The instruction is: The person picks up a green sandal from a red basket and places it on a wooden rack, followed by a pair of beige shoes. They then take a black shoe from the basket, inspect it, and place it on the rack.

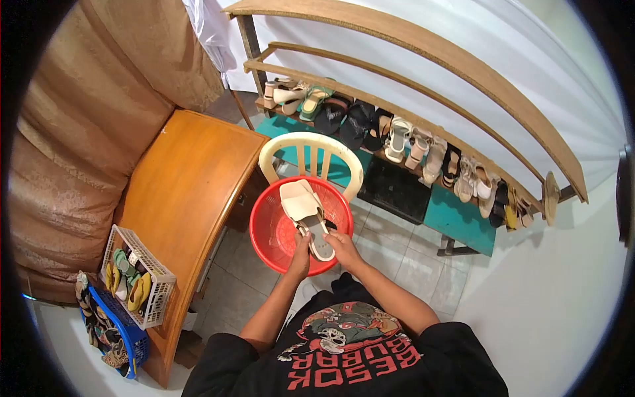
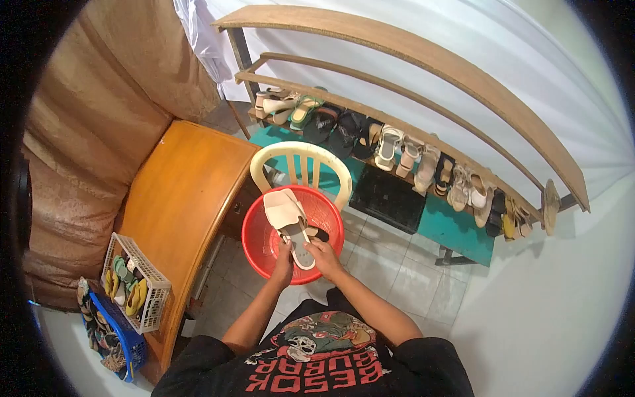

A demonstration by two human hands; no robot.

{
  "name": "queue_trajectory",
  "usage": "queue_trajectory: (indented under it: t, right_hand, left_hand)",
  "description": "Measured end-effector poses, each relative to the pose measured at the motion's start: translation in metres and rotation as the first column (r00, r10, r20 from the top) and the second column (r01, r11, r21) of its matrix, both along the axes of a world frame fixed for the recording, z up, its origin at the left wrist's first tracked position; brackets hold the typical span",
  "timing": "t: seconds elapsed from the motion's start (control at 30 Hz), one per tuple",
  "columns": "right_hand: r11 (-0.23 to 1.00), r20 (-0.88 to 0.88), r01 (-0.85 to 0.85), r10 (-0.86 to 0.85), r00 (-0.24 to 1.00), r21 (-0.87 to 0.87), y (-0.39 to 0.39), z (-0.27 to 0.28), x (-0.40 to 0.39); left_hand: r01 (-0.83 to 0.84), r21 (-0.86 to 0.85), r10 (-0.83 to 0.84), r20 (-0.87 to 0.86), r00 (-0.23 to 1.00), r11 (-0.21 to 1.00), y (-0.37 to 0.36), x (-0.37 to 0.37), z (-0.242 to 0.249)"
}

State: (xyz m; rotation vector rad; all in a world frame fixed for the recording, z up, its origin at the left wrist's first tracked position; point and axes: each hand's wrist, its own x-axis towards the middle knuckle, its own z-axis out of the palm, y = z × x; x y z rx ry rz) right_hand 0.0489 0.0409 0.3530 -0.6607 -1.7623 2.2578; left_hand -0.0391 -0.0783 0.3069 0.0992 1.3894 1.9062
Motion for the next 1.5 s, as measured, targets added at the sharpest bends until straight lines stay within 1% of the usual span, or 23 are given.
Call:
queue_trajectory:
  t: [0.03, 0.1, 0.13, 0.17, 0.23, 0.37, 0.5, 0.57, 0.6, 0.73, 0.83, 0.9, 0.93, 1.0, 1.03, 1.1, 1.13, 1.2, 1.23, 1.3, 1.4, 1.43, 1.5]
  right_hand:
    - [1.0, 0.015, 0.002, -0.002, 1.0, -0.001, -0.006, 0.0, 0.004]
    - [0.993, -0.022, 0.115, -0.116, 0.993, -0.019, -0.021, 0.004, 0.014]
    - [0.99, -0.003, 0.136, -0.136, 0.991, -0.022, -0.024, 0.004, 0.019]
    - [0.989, 0.003, 0.146, -0.146, 0.989, -0.027, -0.028, 0.005, 0.023]
    - [0.953, 0.027, 0.267, -0.266, 0.964, -0.141, -0.038, 0.016, 0.033]
    - [0.921, -0.038, 0.379, -0.384, 0.923, -0.091, -0.045, 0.021, 0.055]
    - [0.856, -0.128, 0.51, -0.517, 0.847, -0.08, -0.038, 0.012, 0.076]
    - [0.867, -0.126, 0.496, -0.498, 0.858, -0.043, -0.032, 0.02, 0.093]
    - [0.868, -0.11, 0.496, -0.492, 0.864, 0.019, -0.027, 0.023, 0.105]
    - [0.767, -0.108, 0.641, -0.64, 0.76, -0.037, -0.016, 0.027, 0.155]
    - [0.752, -0.089, 0.657, -0.658, 0.748, -0.046, 0.003, 0.019, 0.208]
    - [0.762, -0.051, 0.626, -0.64, 0.766, -0.165, 0.01, 0.024, 0.244]
    - [0.753, -0.057, 0.637, -0.652, 0.756, -0.164, 0.012, 0.028, 0.26]
    - [0.787, -0.174, 0.605, -0.617, 0.768, -0.123, 0.019, 0.033, 0.29]
    - [0.784, -0.169, 0.609, -0.621, 0.765, -0.12, 0.019, 0.03, 0.303]
    - [0.791, -0.251, 0.611, -0.585, 0.771, 0.033, 0.025, 0.029, 0.321]
    - [0.788, -0.25, 0.615, -0.59, 0.768, 0.033, 0.026, 0.031, 0.33]
    - [0.769, -0.251, 0.638, -0.625, 0.739, -0.04, 0.032, 0.04, 0.349]
    - [0.766, -0.256, 0.642, -0.629, 0.735, -0.037, 0.037, 0.046, 0.358]
    - [0.735, -0.241, 0.664, -0.675, 0.697, -0.139, 0.037, 0.052, 0.373]
    - [0.688, -0.226, 0.714, -0.722, 0.654, -0.128, 0.043, 0.047, 0.389]
    - [0.681, -0.224, 0.72, -0.728, 0.648, -0.132, 0.046, 0.043, 0.393]
    - [0.66, -0.264, 0.707, -0.751, 0.605, -0.254, 0.059, 0.035, 0.4]
  left_hand:
    - [0.002, -0.001, -0.002, 0.015, 1.0, 1.0, -0.002, 0.003, 0.001]
    - [-0.01, 0.11, 0.012, -0.011, 1.0, 0.994, -0.008, 0.013, 0.005]
    - [0.055, 0.075, -0.053, -0.02, 0.998, 0.996, -0.011, 0.015, 0.011]
    - [0.064, 0.069, -0.064, -0.015, 0.998, 0.996, -0.011, 0.019, 0.018]
    - [0.087, 0.079, -0.082, -0.074, 0.994, 0.993, -0.01, 0.03, 0.033]
    - [0.212, 0.079, -0.203, -0.107, 0.973, 0.974, -0.004, 0.042, 0.026]
    - [0.33, 0.104, -0.317, -0.125, 0.94, 0.938, 0.008, 0.067, 0.038]
    - [0.354, 0.134, -0.34, -0.114, 0.933, 0.926, 0.018, 0.079, 0.033]
    - [0.381, 0.121, -0.366, -0.131, 0.921, 0.917, 0.022, 0.088, 0.038]
    - [0.497, 0.139, -0.476, -0.16, 0.865, 0.857, 0.044, 0.135, 0.05]
    - [0.613, 0.104, -0.581, -0.226, 0.782, 0.784, 0.066, 0.175, 0.057]
    - [0.679, 0.098, -0.659, -0.176, 0.732, 0.728, 0.079, 0.202, 0.064]
    - [0.666, 0.063, -0.645, -0.197, 0.738, 0.743, 0.087, 0.217, 0.068]
    - [0.661, 0.06, -0.643, -0.181, 0.744, 0.748, 0.106, 0.243, 0.079]
    - [0.645, 0.061, -0.63, -0.163, 0.759, 0.761, 0.109, 0.257, 0.082]
    - [0.647, 0.073, -0.634, -0.144, 0.759, 0.759, 0.122, 0.276, 0.074]
    - [0.666, 0.081, -0.652, -0.147, 0.744, 0.741, 0.129, 0.286, 0.074]
    - [0.69, 0.095, -0.674, -0.158, 0.722, 0.717, 0.143, 0.305, 0.079]
    - [0.721, 0.105, -0.707, -0.144, 0.693, 0.685, 0.149, 0.313, 0.082]
    - [0.752, 0.11, -0.741, -0.129, 0.659, 0.649, 0.157, 0.329, 0.082]
    - [0.771, 0.076, -0.761, -0.131, 0.636, 0.632, 0.167, 0.347, 0.078]
    - [0.793, 0.042, -0.778, -0.167, 0.605, 0.608, 0.171, 0.351, 0.078]
    - [0.831, -0.021, -0.81, -0.237, 0.536, 0.556, 0.188, 0.358, 0.078]
